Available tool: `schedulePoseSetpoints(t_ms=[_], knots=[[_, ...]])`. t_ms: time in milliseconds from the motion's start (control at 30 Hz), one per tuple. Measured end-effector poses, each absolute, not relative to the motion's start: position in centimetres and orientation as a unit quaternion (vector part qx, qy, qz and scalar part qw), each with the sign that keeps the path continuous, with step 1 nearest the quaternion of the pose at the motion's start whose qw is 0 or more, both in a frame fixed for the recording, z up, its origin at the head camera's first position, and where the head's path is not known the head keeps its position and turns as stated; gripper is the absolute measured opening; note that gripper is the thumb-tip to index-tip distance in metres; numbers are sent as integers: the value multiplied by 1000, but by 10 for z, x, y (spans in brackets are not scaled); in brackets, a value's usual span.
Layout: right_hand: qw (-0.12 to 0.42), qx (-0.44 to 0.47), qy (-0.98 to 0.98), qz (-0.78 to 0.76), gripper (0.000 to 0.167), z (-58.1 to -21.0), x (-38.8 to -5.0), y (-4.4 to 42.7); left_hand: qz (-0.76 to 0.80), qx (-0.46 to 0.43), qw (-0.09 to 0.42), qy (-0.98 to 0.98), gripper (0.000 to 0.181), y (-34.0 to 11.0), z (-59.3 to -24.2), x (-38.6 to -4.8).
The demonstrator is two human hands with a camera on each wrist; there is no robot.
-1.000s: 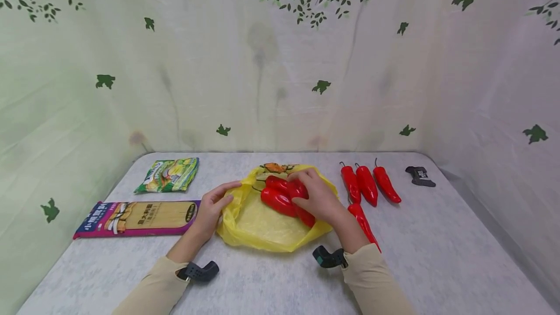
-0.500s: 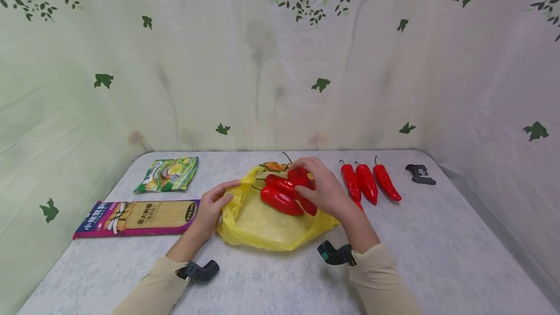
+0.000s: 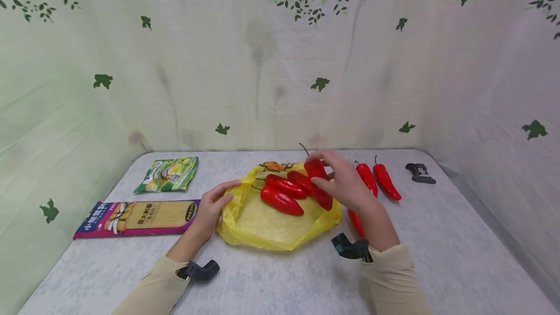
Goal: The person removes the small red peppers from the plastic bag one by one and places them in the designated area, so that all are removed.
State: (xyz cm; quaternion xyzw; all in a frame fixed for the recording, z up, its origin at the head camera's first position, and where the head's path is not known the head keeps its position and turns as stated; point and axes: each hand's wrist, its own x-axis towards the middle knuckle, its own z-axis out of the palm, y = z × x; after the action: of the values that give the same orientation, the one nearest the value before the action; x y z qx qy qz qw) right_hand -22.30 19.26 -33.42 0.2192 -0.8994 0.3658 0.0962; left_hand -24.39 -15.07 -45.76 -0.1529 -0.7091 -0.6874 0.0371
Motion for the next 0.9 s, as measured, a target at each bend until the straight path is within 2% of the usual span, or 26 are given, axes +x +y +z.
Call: schedulePoseSetpoints(t_ms=[333, 567, 900], knots=[[94, 209, -904, 360, 46, -327, -220, 218, -683, -138, 33, -716, 34, -151, -457, -244], [61, 170, -917, 355, 41, -324, -217, 236, -681, -136, 33, -718, 34, -150, -454, -244], [34, 106, -928, 355, 46, -321, -216, 268, -684, -127, 27, -718, 34, -150, -454, -244]])
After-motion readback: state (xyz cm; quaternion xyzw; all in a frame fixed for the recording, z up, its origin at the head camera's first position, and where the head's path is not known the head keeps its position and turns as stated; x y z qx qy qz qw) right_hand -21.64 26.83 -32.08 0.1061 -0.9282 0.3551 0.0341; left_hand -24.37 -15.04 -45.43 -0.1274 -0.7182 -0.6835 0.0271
